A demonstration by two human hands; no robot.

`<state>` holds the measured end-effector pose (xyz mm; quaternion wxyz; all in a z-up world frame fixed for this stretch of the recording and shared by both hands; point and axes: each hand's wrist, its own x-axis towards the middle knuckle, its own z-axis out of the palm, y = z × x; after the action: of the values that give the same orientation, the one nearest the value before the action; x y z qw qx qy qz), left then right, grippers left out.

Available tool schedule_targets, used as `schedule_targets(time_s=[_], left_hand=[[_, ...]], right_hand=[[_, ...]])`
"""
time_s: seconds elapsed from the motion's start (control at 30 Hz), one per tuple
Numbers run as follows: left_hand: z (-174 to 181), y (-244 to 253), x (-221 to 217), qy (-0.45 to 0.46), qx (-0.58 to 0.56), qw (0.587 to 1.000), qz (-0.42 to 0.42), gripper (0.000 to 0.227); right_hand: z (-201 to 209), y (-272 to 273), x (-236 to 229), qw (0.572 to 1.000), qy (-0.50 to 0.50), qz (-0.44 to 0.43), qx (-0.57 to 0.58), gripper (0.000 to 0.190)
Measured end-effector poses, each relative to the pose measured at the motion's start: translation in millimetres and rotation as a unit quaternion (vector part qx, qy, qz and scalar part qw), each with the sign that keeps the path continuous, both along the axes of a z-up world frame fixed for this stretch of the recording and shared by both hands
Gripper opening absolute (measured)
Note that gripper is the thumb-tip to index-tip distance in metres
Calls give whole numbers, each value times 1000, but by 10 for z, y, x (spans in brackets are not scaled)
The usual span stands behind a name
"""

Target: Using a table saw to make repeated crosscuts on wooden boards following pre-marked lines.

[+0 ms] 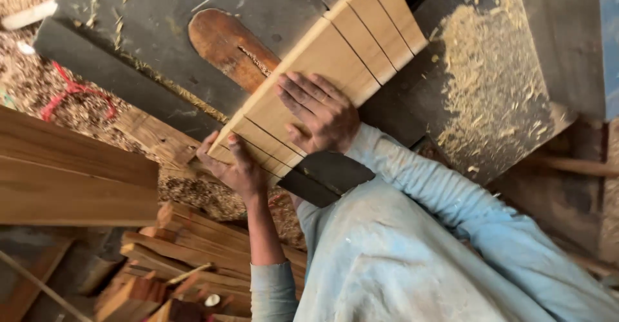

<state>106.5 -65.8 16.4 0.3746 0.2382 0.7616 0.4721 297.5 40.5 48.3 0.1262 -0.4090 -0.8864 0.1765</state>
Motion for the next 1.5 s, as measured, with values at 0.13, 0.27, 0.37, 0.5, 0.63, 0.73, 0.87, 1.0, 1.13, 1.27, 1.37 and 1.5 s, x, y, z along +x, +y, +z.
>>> schedule_targets(time_s=[0.13, 0.27, 0.37, 0.5, 0.63, 0.73, 0.87, 1.0, 1.13, 1.27, 1.37, 1.5], left_hand=[[-64, 78, -120, 30, 31, 998, -36, 54], [23, 245, -141, 1, 34, 999, -15, 52], [-13, 287, -210, -48, 74, 996, 5, 48], [-9, 392, -271, -37, 85, 996, 10, 45], [6, 487, -318, -16, 79, 996, 22, 45], [69, 581, -385, -46, 106, 993, 40, 47], [128, 779, -574, 107, -7, 993, 47, 56], [-510, 976, -1129, 86, 122, 985, 91, 68], [-432, 954, -1380, 149, -29, 988, 41, 95], [-369, 619, -1469, -67, 53, 989, 120, 95], [133, -16, -1333, -40, 188, 976, 101, 74], [1168, -833, -687, 156, 303, 940, 0, 46]], right_hand=[[-113, 49, -50, 1000, 9, -24, 1, 65], [-236, 125, -102, 999, 33, -18, 7, 67], [-181, 210, -161, 999, 41, -12, -10, 65], [-131, 314, -226, 999, 45, -5, -23, 63], [-227, 417, -324, 999, 40, 5, -13, 65], [-393, 579, -469, 999, 33, 30, -1, 68], [-389, 931, -792, 997, 22, 75, 24, 74], [-31, 1291, -1111, 994, -22, 103, 8, 80], [-500, 1036, -1468, 997, 19, 73, -10, 87], [-369, 300, -995, 977, 171, 129, -17, 60], [457, -450, 60, 928, 258, 181, -197, 51], [830, -1375, 1390, 926, 155, 12, -344, 46]])
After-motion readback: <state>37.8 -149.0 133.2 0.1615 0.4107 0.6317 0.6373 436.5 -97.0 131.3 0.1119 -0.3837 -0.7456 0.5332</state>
